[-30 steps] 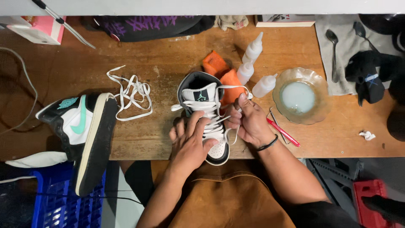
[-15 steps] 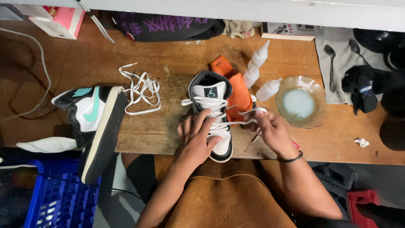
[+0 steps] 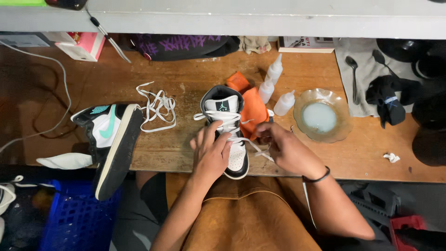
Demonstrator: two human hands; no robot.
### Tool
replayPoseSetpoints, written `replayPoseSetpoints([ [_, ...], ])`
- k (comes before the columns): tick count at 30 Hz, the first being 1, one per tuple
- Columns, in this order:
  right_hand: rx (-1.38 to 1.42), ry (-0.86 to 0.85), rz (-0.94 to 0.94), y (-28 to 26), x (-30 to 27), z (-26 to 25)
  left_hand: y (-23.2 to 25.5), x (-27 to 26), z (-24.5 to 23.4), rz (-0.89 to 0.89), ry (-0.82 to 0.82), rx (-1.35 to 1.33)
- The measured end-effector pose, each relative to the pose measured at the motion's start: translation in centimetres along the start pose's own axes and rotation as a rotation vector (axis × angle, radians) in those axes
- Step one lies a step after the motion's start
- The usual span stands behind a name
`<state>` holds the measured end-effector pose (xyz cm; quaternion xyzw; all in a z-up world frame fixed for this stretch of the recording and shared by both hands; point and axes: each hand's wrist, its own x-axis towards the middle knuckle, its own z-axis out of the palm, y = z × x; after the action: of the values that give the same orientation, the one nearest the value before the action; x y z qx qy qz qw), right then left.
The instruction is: The person laces a white and black high-top sneaker by threading white shoelaces through the eyelets. They pull the laces tight and arrange them across the tongue of the shoe.
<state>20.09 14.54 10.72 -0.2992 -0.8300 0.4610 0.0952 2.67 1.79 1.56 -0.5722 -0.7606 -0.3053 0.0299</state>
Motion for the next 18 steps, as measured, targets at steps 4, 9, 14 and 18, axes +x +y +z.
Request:
replayPoseSetpoints([
  [4,-0.025,-0.07,-0.073,1.0,1.7,1.3,0.7,0.3,0.3,0.038,0.041,0.046],
  [9,0.016,-0.113,-0.01,3.8,3.2,2.7,1.2,0.9,1.3,0.146,0.197,0.004],
  [14,-0.162,-0.217,-0.091,3.5,3.4,2.6,4.5,1.8,0.5,0.041,0.172,-0.341],
  [18,-0.056,-0.272,-0.076,4.5,3.4,2.8,5.7,2.1,-0.3,0.052,0.095,-0.449],
])
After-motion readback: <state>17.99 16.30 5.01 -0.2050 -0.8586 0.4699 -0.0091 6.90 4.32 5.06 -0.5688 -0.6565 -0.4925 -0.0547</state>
